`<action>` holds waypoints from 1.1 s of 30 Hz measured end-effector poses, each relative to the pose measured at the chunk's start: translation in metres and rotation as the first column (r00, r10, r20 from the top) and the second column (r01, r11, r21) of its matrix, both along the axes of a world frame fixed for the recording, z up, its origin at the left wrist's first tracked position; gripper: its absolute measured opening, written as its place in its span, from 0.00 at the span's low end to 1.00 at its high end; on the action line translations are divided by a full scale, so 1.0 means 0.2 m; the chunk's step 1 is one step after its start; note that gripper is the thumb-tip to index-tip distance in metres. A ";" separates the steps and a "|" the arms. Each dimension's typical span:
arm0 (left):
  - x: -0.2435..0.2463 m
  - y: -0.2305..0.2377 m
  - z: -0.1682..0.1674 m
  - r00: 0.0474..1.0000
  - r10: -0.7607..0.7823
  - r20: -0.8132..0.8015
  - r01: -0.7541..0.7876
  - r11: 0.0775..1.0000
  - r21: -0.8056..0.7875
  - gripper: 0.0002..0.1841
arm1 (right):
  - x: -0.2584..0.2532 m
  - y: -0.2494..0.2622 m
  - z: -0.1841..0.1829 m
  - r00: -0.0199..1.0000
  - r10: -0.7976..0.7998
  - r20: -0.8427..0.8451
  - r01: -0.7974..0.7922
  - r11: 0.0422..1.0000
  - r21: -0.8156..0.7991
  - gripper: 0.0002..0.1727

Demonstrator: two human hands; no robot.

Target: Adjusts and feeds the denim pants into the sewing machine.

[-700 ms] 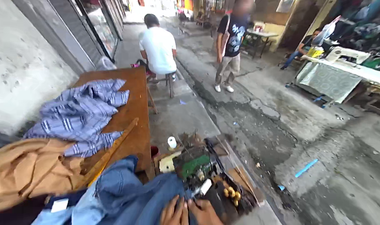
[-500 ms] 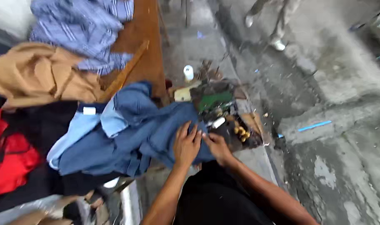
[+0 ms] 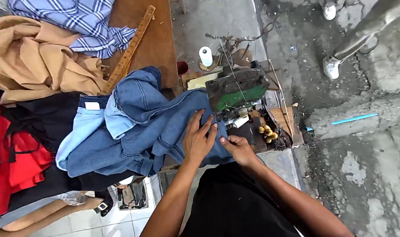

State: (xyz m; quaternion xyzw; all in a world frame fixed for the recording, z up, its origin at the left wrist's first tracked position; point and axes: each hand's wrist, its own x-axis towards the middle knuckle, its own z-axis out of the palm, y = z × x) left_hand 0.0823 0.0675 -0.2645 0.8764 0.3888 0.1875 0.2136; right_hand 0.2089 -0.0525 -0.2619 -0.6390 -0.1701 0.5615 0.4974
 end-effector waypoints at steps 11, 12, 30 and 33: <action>0.19 0.56 0.23 0.985 -0.001 -0.170 -0.035 0.977 -0.210 0.22 | -0.07 0.02 0.05 0.990 -0.140 -0.023 0.137 0.987 -0.084 0.13; 0.21 0.58 0.23 0.986 -0.012 -0.169 -0.027 0.974 -0.226 0.20 | -0.07 0.01 0.04 0.988 -0.151 -0.022 0.149 0.985 -0.089 0.13; 0.27 0.79 0.26 0.975 -0.045 -0.216 -0.010 0.969 -0.245 0.21 | -0.05 0.03 0.01 0.989 -0.061 0.134 0.059 0.998 0.024 0.11; 0.26 0.83 0.25 0.963 -0.082 -0.256 -0.008 0.943 -0.334 0.25 | -0.06 0.01 0.02 0.992 -0.037 0.121 0.041 0.999 -0.027 0.12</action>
